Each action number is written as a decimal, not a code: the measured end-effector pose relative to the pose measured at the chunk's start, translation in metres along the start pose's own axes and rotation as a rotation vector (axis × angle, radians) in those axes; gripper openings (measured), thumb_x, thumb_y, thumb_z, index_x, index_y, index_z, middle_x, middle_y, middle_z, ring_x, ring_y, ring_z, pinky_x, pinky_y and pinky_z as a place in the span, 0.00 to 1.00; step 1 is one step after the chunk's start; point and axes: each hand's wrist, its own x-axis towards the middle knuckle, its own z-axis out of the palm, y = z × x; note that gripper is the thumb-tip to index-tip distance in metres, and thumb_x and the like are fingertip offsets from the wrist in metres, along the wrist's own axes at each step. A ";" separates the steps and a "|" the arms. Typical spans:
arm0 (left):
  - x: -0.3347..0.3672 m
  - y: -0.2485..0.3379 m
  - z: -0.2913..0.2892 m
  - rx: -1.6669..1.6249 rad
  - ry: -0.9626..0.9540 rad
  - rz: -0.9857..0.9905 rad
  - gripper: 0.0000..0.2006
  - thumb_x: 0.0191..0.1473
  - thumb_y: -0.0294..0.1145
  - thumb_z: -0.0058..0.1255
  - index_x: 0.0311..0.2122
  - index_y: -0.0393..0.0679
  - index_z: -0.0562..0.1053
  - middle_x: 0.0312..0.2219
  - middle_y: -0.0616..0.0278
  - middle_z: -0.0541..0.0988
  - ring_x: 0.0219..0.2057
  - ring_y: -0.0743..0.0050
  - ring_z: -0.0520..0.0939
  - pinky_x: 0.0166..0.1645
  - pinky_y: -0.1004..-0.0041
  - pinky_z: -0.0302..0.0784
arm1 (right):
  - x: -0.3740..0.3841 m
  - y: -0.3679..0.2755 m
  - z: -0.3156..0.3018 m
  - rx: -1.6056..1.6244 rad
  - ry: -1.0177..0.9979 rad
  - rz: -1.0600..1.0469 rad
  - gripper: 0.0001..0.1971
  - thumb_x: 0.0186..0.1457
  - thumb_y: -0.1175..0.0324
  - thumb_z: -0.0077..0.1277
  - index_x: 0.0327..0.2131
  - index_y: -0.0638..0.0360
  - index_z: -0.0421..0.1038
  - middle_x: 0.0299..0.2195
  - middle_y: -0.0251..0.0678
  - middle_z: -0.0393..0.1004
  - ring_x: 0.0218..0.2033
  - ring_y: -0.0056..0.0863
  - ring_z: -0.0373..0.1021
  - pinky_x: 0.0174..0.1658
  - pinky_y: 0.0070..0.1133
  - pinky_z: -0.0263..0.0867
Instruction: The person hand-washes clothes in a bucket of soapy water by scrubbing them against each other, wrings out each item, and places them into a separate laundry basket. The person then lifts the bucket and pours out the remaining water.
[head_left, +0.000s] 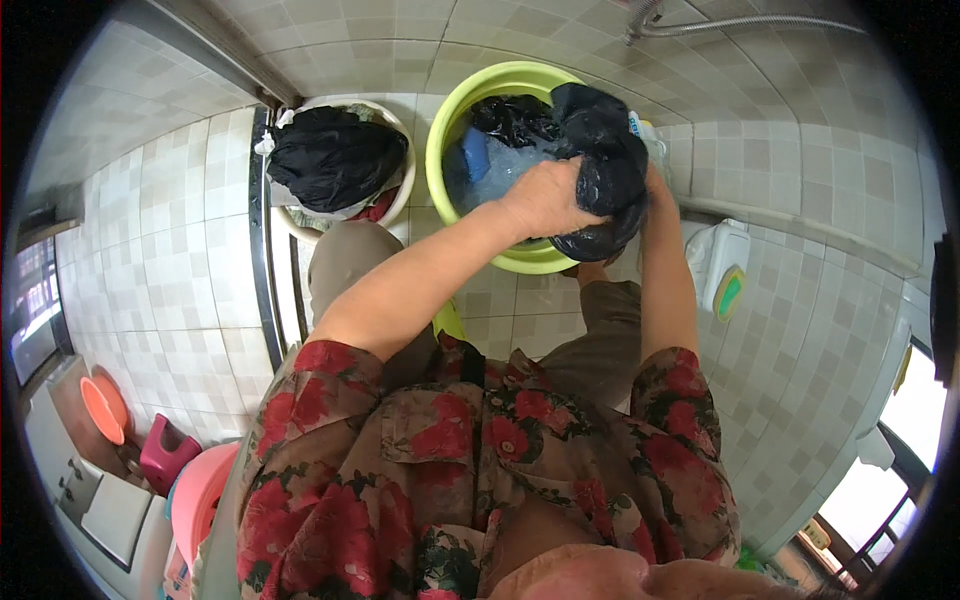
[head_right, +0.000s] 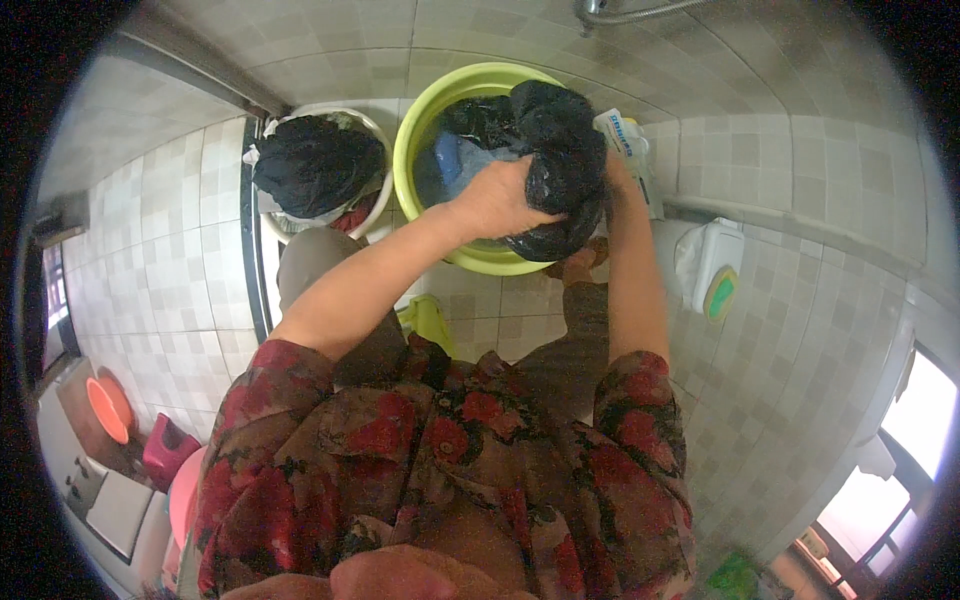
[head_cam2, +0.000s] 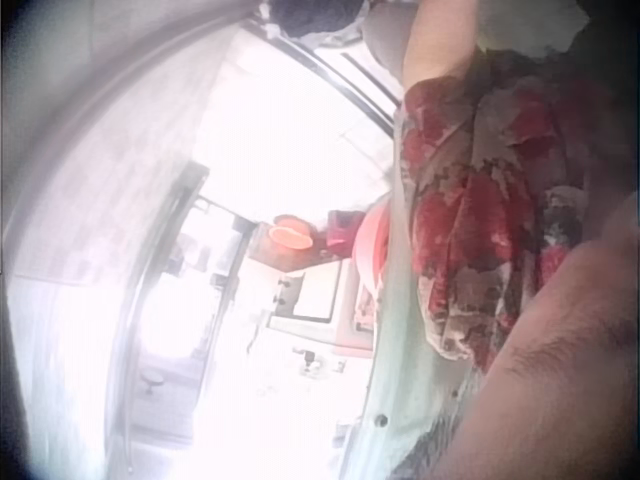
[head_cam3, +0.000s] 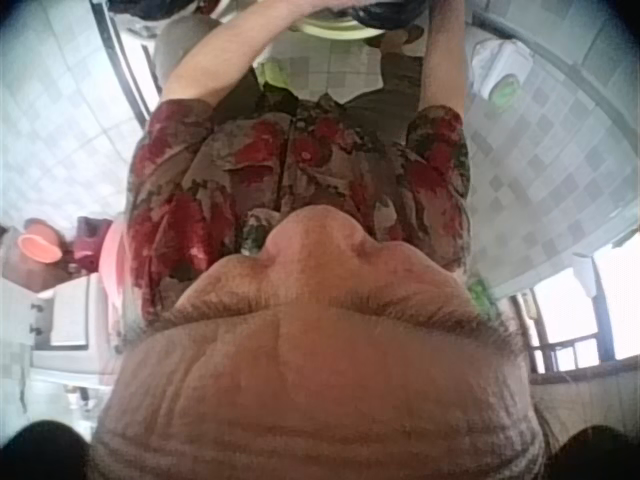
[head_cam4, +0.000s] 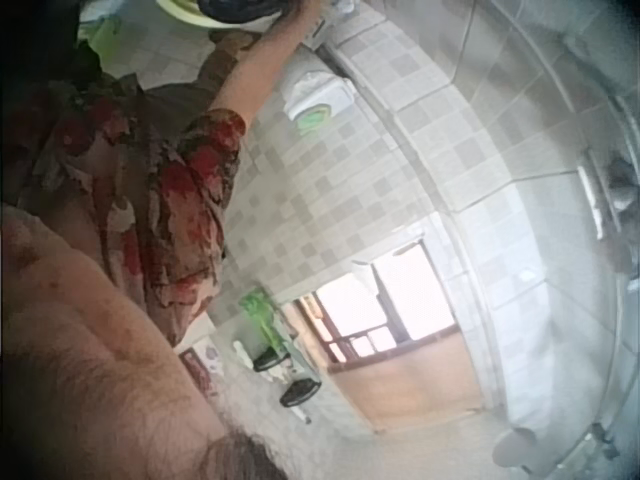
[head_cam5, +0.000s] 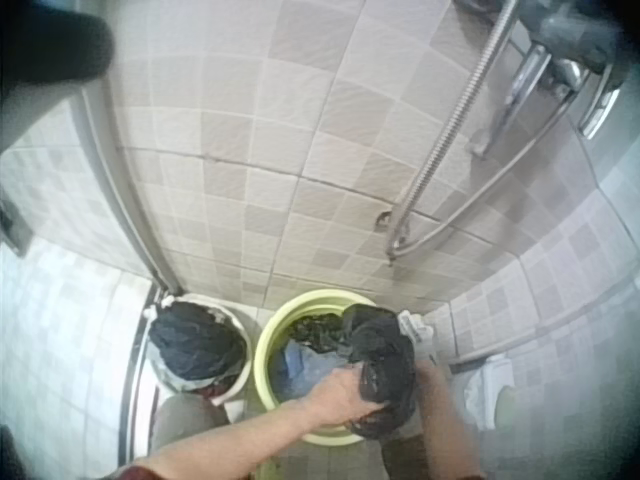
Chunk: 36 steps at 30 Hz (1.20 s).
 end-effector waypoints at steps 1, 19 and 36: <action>0.000 0.000 0.000 0.122 -0.011 -0.031 0.31 0.41 0.44 0.61 0.46 0.33 0.67 0.35 0.40 0.77 0.39 0.43 0.78 0.45 0.60 0.74 | 0.007 0.005 0.000 -0.144 -0.018 0.058 0.28 0.60 0.45 0.32 0.53 0.55 0.62 0.52 0.38 0.65 0.49 0.35 0.64 0.52 0.33 0.63; -0.009 -0.033 0.032 0.200 -0.056 -0.088 0.24 0.41 0.45 0.62 0.38 0.36 0.72 0.31 0.42 0.78 0.37 0.43 0.78 0.44 0.60 0.75 | -0.011 0.106 -0.035 -0.164 0.249 0.259 0.23 0.61 0.53 0.35 0.50 0.59 0.65 0.47 0.39 0.69 0.44 0.34 0.68 0.46 0.31 0.66; -0.116 -0.068 -0.240 -0.981 0.575 -0.370 0.27 0.43 0.44 0.63 0.43 0.33 0.72 0.36 0.56 0.79 0.35 0.68 0.81 0.43 0.73 0.77 | -0.017 -0.034 0.240 0.108 0.007 -0.162 0.26 0.60 0.47 0.39 0.44 0.65 0.66 0.37 0.37 0.72 0.34 0.30 0.72 0.38 0.30 0.70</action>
